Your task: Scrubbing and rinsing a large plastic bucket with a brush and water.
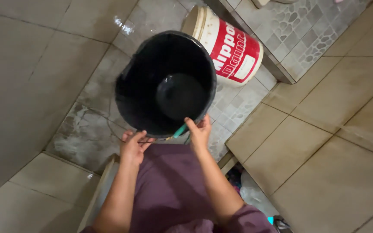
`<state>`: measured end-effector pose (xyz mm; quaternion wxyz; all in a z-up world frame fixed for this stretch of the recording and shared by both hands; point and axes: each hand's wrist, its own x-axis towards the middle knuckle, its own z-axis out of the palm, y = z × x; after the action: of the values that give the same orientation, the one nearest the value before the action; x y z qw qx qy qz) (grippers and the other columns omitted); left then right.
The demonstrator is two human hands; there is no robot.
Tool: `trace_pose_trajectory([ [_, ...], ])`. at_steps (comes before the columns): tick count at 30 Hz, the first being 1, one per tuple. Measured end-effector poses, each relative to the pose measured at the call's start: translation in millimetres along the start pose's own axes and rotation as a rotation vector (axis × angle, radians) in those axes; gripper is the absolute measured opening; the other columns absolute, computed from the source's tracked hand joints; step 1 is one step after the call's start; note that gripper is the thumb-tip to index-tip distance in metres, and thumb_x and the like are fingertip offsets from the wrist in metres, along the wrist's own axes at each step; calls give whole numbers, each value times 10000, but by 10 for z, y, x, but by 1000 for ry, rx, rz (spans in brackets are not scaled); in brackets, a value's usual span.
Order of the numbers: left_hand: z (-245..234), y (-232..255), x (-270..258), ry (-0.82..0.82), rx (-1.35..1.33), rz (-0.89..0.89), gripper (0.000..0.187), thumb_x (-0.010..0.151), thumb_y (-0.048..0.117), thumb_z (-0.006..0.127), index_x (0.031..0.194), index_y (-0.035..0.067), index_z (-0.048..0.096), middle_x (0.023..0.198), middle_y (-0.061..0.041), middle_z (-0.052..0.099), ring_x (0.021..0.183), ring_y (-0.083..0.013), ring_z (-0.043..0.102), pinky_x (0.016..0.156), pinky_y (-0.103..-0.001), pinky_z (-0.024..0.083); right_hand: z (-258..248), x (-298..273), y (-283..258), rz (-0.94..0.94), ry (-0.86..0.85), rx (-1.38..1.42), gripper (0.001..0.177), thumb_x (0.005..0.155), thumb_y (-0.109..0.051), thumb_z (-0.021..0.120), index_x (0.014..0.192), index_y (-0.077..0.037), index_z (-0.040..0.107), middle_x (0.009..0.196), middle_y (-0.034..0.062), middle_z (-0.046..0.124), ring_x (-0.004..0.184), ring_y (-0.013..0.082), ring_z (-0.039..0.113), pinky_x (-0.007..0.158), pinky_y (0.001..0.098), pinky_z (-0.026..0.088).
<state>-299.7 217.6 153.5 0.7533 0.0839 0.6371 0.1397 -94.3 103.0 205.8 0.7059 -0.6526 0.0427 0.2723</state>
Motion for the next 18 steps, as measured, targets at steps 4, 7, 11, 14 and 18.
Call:
trace_pose_trajectory([
  [4, 119, 167, 2, 188, -7, 75, 573, 816, -43, 799, 1178, 168, 408, 959, -104, 670, 726, -271, 676, 671, -447, 605, 68, 194, 458, 56, 68, -103, 406, 829, 61, 758, 1212, -10, 642, 1015, 23, 664, 898, 131, 622, 822, 300, 509],
  [7, -114, 151, 339, 220, 58, 74, 559, 791, -34, 789, 1226, 218, 545, 925, -59, 669, 728, -214, 645, 673, -417, 588, 270, 309, 558, 117, 62, -125, 445, 794, 57, 740, 1216, -35, 633, 985, -4, 653, 874, 111, 614, 783, 285, 504],
  [11, -280, 120, 879, 14, -77, 163, 378, 850, -34, 738, 1161, 111, 579, 967, -21, 658, 818, -212, 667, 705, -424, 585, 311, 606, 1137, 124, -99, 46, 460, 803, 54, 711, 1239, -44, 603, 973, -30, 638, 875, 100, 613, 777, 272, 504],
  [14, -244, 114, 1295, -13, -121, 182, 382, 846, -51, 702, 1161, 135, 593, 960, -25, 655, 810, -221, 665, 690, -413, 571, 354, 878, 1489, 121, -157, 53, 442, 824, 55, 721, 1240, -33, 599, 989, -23, 633, 894, 113, 612, 794, 285, 514],
  [18, -322, 92, 1918, 15, -155, 186, 434, 838, -26, 650, 1213, 183, 584, 1012, -2, 668, 797, -191, 668, 637, -353, 530, 478, 1205, 1713, 168, -184, -53, 469, 822, 8, 740, 1258, -63, 585, 1016, -14, 651, 903, 114, 629, 786, 290, 538],
])
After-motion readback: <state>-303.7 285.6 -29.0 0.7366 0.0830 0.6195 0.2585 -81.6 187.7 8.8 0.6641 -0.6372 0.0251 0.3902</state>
